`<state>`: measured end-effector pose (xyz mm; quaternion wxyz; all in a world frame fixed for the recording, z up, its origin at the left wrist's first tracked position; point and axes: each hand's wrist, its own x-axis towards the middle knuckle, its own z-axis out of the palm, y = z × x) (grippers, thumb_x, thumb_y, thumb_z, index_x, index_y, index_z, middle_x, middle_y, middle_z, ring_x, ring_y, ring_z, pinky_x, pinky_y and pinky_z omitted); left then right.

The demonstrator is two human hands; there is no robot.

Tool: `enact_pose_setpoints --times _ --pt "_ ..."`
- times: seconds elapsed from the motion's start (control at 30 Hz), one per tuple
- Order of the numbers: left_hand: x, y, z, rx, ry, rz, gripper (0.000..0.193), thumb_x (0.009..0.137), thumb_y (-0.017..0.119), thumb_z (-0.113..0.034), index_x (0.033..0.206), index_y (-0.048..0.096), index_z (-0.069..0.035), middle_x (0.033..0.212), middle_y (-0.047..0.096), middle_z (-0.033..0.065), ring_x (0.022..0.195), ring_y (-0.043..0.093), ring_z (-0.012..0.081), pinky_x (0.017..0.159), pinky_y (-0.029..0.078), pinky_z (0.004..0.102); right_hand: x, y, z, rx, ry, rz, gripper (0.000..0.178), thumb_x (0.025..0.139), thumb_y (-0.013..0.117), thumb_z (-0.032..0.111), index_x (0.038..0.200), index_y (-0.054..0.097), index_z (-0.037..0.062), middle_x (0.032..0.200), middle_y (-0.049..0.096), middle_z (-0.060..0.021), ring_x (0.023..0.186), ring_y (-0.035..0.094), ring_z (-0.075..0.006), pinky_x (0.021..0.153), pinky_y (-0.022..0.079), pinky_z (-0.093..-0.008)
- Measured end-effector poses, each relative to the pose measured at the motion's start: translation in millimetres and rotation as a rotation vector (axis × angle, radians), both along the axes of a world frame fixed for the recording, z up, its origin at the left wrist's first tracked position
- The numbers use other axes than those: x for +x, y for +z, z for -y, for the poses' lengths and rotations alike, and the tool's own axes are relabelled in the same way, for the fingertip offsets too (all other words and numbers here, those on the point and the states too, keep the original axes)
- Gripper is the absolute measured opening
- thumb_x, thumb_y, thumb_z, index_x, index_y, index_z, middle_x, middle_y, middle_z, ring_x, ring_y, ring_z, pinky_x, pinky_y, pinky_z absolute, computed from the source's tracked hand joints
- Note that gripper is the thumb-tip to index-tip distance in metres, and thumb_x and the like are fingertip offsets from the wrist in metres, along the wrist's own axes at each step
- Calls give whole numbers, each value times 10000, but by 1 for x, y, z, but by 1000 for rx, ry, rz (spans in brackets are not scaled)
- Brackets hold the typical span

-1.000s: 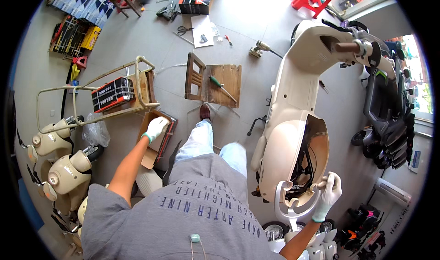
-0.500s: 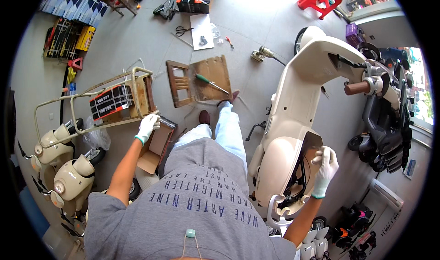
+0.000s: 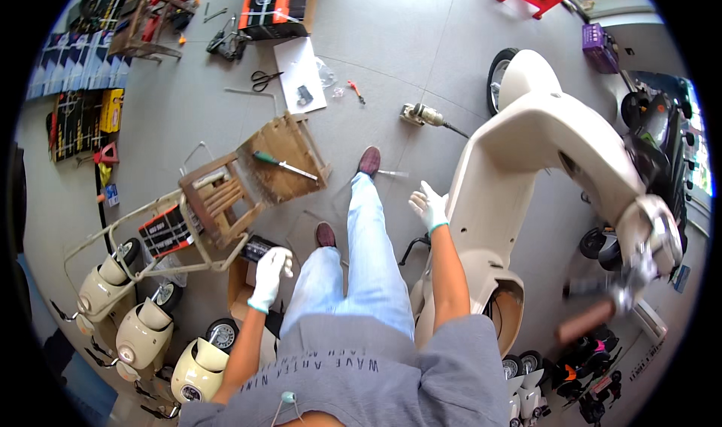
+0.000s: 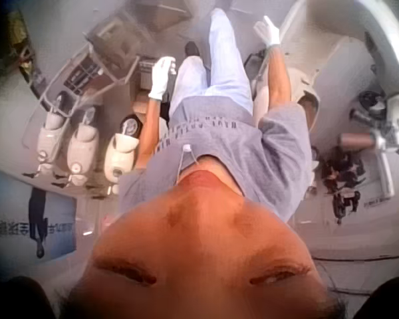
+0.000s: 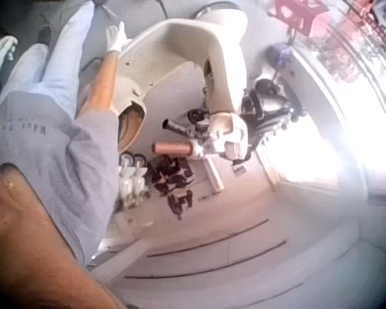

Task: The person assembles the body panels of a beige electric scooter in a workshop. They align and secure the floorboard and side panels using a cordless impact driver and a manual screwdriver. The person works on the scooter's under-seat area and side fairings, fastening screws to attach the plastic components.

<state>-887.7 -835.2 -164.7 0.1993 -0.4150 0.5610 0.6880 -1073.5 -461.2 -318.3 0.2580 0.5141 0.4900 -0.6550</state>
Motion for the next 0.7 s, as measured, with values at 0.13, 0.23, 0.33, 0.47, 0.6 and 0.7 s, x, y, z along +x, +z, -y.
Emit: enact_pose_setpoints --times 0.13,0.23,0.33,0.47,0.6,0.7 --pt "-27 -32 -31 51 105 120 271 976 469 -273 891 576 -39 735 550 10 617 519 68 579 478 226 -103 -125 -12 8 -253 81 598 749 756 406 1114 455 41 996 530 -120 918 570 -262 821 523 -489" --pt "-43 -51 -46 44 114 244 281 983 456 -268 896 567 -25 751 559 20 640 531 73 602 482 229 -161 -225 -48 -19 -364 110 704 728 746 503 1196 452 67 795 498 -80 733 531 -234 843 471 -543" --pt "-42 -66 -60 43 176 374 269 981 455 -239 913 572 -6 780 574 29 666 545 77 619 493 238 -220 -267 -25 229 -335 243 869 752 612 655 1394 352 130 1426 317 -164 1299 314 -377 944 364 -629" --pt "-50 -90 -77 80 149 491 281 980 457 -239 949 582 11 799 584 38 683 553 86 635 500 241 -250 -339 -59 -15 -286 178 663 833 525 605 1298 456 137 1312 500 -118 1212 470 -351 968 391 -581" --pt "-51 -87 -88 63 143 542 295 979 460 -251 964 585 16 805 589 45 686 555 87 646 503 245 -239 -357 -60 -18 -292 67 378 871 548 356 1107 551 61 1070 629 -135 910 644 -312 853 528 -470" --pt "-63 -97 -87 83 151 508 270 977 459 -229 960 585 9 814 598 51 689 560 94 645 495 244 -217 -366 -65 -45 -366 25 335 841 624 276 1084 544 60 1072 624 -117 920 644 -271 836 545 -420"
